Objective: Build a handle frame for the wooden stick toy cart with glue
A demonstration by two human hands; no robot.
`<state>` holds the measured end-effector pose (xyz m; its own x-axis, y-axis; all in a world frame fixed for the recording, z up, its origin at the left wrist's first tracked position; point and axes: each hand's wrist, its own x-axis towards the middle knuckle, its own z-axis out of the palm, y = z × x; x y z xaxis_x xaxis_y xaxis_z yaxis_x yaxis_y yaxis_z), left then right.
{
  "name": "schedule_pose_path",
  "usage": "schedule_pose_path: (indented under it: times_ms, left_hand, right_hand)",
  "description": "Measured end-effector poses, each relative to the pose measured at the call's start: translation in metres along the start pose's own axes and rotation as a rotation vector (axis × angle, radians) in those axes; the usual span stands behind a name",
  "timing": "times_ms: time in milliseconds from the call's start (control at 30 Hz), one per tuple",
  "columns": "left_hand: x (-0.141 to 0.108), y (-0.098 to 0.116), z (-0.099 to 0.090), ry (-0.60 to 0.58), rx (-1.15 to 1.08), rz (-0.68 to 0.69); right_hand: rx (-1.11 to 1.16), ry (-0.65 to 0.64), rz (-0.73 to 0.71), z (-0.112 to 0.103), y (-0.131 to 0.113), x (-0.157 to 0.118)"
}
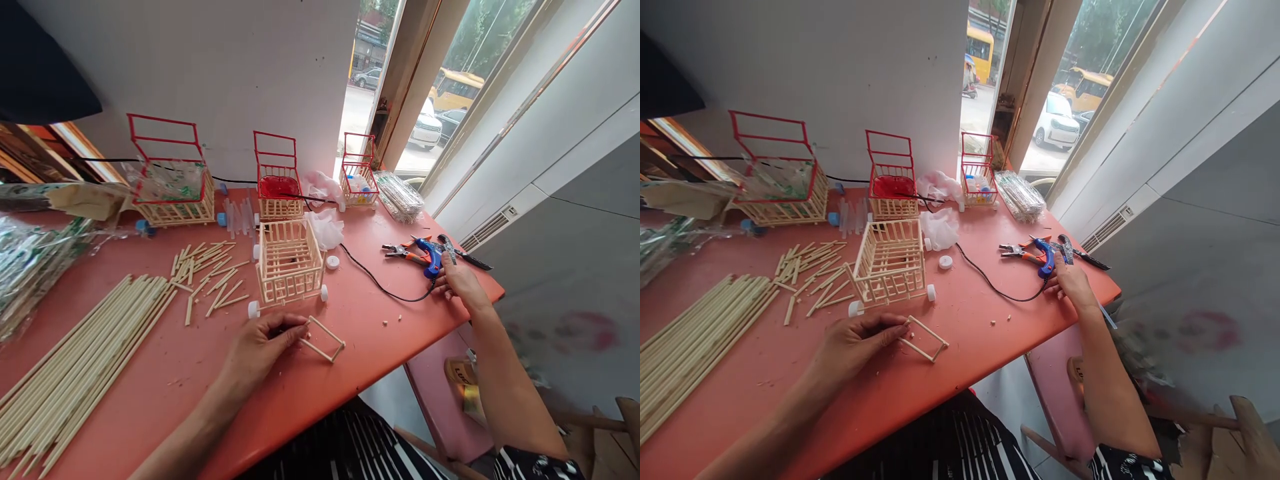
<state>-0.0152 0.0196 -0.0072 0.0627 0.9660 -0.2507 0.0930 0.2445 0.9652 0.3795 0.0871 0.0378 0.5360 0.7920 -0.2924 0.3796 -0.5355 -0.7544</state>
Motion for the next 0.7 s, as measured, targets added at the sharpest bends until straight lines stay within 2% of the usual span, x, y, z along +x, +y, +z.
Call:
schedule_pose_path:
  times_ms: [433, 567, 700]
  left_hand:
    - [0.003, -0.012, -0.004, -0.023, 0.147, 0.088]
    - [0.002, -0.01, -0.004, -0.024, 0.135, 0.097]
    - [0.002, -0.01, -0.001, -0.029, 0.074, 0.077]
  right_hand:
    - [0.128, 0.043, -0.182, 0.012, 0.013, -0.006]
    - [0.075, 0.037, -0.185, 0.02, 0.012, 0.001]
    - [-0.077, 0.075, -0.185, 0.011, 0.004, -0.005]
